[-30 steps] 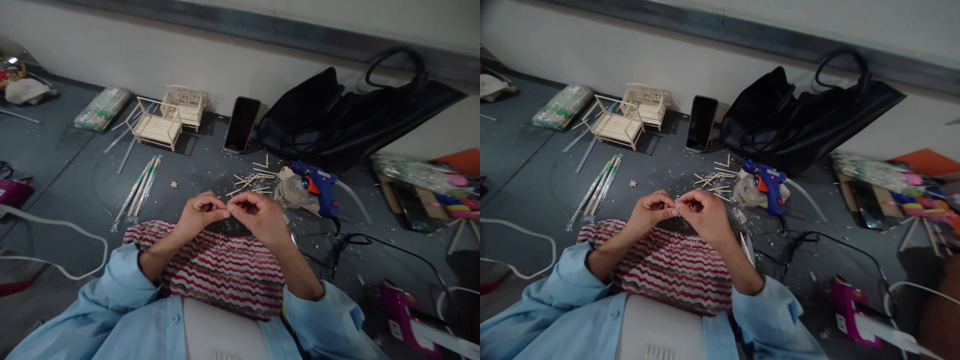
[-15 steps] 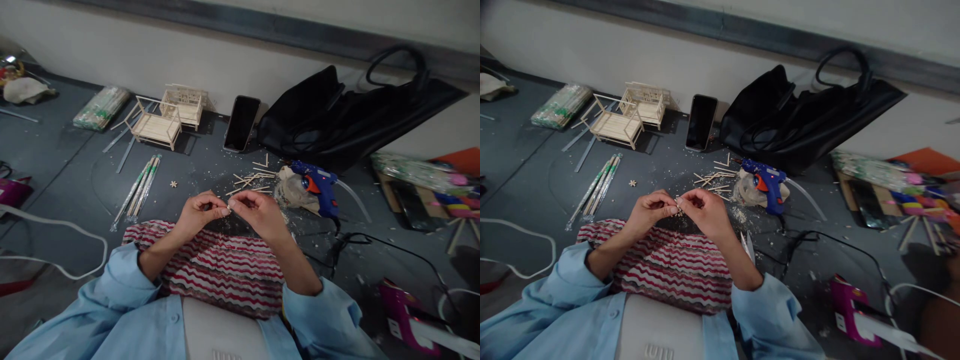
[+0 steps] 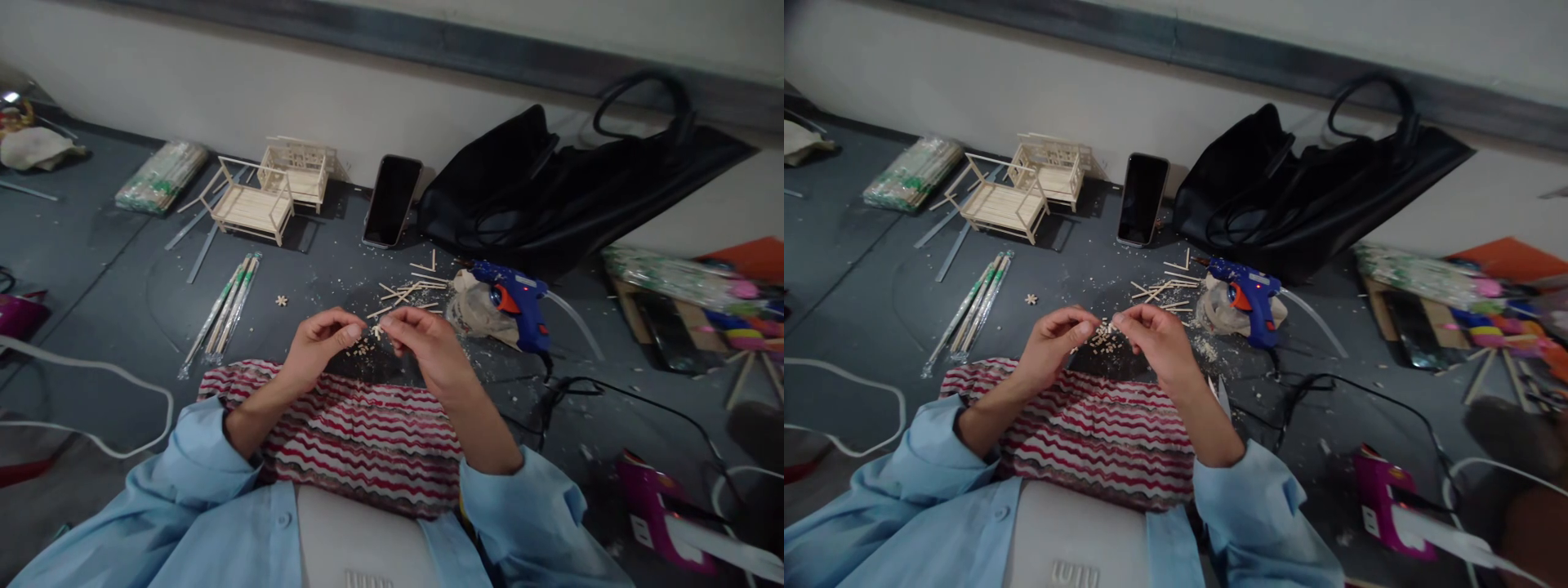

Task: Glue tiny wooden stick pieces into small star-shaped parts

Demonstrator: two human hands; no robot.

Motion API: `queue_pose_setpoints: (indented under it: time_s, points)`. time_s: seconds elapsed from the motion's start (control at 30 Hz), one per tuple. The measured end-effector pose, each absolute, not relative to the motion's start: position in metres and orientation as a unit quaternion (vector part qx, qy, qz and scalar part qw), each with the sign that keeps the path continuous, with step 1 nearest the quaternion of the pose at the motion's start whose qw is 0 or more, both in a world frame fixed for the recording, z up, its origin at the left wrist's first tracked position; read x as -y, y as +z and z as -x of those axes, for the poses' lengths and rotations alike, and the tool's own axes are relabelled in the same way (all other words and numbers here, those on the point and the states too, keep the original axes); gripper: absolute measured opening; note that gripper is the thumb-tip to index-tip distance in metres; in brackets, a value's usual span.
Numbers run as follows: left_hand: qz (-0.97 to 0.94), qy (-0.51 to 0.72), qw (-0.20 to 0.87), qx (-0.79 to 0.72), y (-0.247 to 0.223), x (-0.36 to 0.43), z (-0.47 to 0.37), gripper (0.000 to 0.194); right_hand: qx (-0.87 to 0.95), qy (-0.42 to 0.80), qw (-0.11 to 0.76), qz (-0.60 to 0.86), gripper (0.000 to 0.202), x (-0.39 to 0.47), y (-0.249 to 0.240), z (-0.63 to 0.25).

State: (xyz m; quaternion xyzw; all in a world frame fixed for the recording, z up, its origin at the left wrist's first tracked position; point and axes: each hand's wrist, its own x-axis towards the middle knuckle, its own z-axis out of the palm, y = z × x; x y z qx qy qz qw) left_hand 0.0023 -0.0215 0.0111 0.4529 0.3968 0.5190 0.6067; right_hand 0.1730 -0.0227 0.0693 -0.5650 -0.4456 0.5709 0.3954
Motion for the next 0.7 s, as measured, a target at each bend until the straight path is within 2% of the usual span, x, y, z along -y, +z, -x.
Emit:
queue_pose_setpoints:
  time_s: [0.13,0.27,0.53,0.63,0.7]
  points:
    - [-0.419,0.557,0.597,-0.399,0.0107,0.0196,0.0006,0.018,0.384,0.648,0.394,0.526,0.024,0.0215,0.0656,-0.1750]
    - [-0.479,0.567,0.533,-0.407,0.0127,0.0176,0.0033,0.017,0.338,0.722,0.375,0.473,0.023,0.0202,0.0610,-0.1750]
    - [-0.577,0.502,0.463,-0.449,0.0154,0.0195,0.0075,0.036,0.280,0.776,0.370,0.427,0.024,0.0212,0.0599,-0.1716]
    - [-0.569,0.520,0.442,-0.460,0.0134,0.0203,0.0076,0.045,0.269,0.784,0.368,0.422,0.025,0.0218,0.0601,-0.1715]
    - [-0.554,0.552,0.425,-0.455,0.0123,0.0200,0.0077,0.043,0.259,0.789,0.367,0.419,0.025,0.0223,0.0592,-0.1711]
